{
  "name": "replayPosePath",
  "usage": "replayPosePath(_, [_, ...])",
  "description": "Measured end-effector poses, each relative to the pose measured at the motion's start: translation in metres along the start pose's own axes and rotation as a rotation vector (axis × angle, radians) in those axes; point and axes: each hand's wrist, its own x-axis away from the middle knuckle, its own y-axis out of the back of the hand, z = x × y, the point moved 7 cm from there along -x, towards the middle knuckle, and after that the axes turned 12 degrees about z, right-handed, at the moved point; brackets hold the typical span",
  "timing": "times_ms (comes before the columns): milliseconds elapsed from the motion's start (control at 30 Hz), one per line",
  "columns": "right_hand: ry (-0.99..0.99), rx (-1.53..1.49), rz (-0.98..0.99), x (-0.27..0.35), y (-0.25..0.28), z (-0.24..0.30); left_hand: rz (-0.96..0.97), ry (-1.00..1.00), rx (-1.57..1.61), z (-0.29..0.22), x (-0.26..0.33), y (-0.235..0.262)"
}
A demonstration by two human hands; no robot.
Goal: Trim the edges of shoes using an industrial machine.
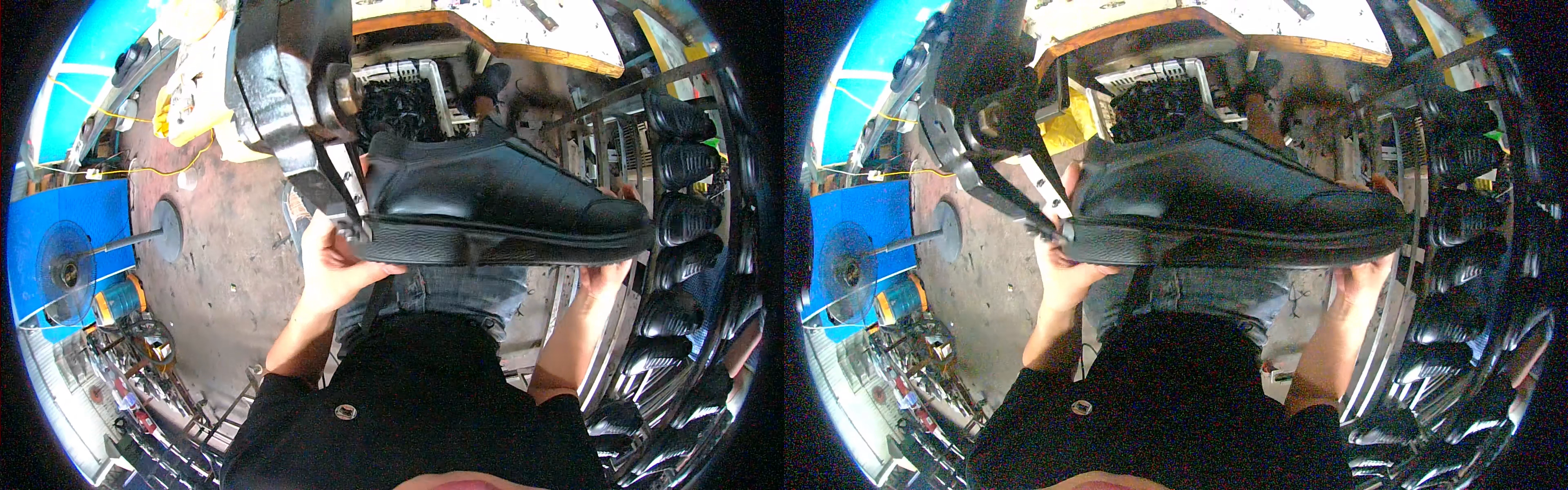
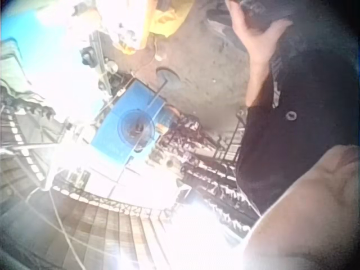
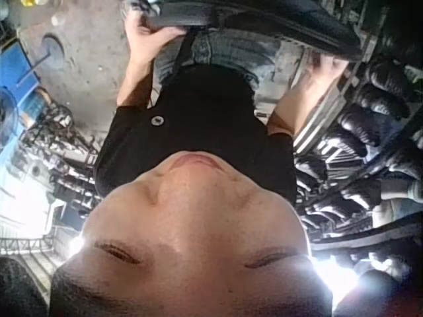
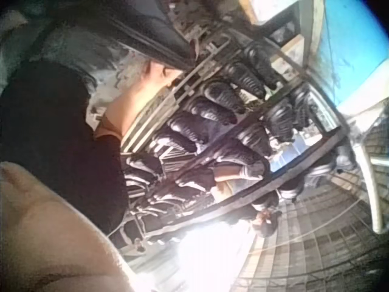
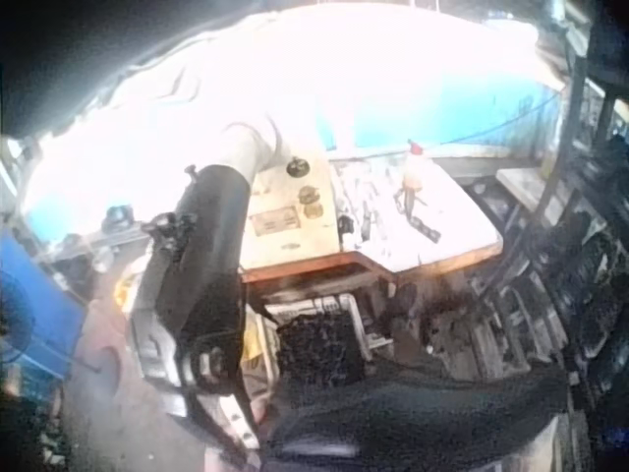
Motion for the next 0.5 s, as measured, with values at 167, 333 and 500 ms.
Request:
replayPosePath(167, [0.004,0.338,0.150,-0.035,-0.051,0.038,-0.151,0.018,0.082,0.023,0.019,0.039])
replayPosePath(333, [-0.081,0.266,0.257,-0.050,-0.099,0.017,-0.231,-0.014,0.119,0.015,0.026,0.069])
replayPosePath(500, [-0.078,0.160,0.357,-0.047,-0.135,-0.014,-0.242,-0.054,0.068,0.004,0.037,0.100])
